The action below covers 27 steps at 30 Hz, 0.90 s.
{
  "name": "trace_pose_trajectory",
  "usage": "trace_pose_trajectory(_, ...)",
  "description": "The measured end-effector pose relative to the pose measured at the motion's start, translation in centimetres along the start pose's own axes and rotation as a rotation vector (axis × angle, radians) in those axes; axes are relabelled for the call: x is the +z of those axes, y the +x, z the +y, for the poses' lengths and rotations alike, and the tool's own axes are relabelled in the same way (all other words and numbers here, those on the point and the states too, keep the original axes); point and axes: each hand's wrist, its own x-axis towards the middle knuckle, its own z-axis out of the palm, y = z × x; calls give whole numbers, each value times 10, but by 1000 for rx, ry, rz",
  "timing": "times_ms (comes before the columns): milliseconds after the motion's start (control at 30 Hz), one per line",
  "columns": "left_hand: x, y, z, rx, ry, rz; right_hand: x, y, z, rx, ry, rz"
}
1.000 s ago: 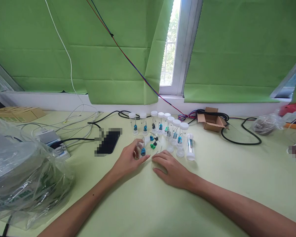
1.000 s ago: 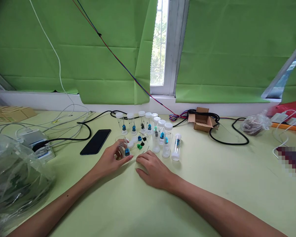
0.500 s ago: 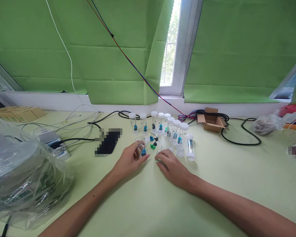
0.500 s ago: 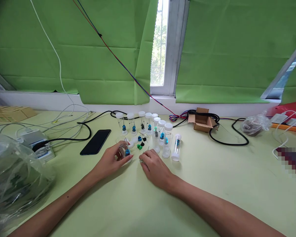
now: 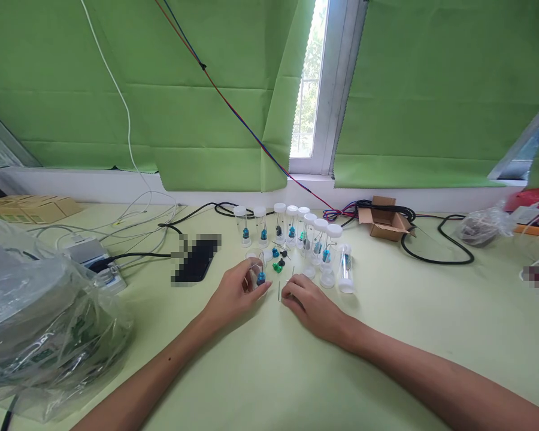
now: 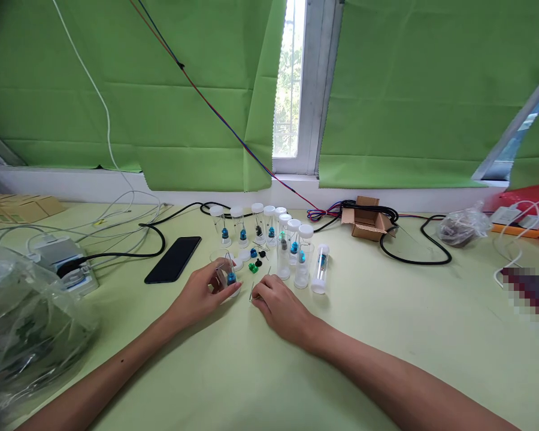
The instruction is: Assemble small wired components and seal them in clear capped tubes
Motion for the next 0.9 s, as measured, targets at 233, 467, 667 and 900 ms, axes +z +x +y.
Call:
trace_pose_trajectory(233,1,-1,-4,31,24,14,-4,3,-5,27,4,-41)
trace_pose_trajectory(467,0,1,-5,141,122,90,-4,2,-8,-47,-153,-91)
trace_pose_trajectory(667,-2,2,-7,208,174,147,-7,0,-11,-91,-224,-110)
trace_pose_trajectory(900,-1,-1,-12,197,263,121,-5,-4,-7,-110,-72,2)
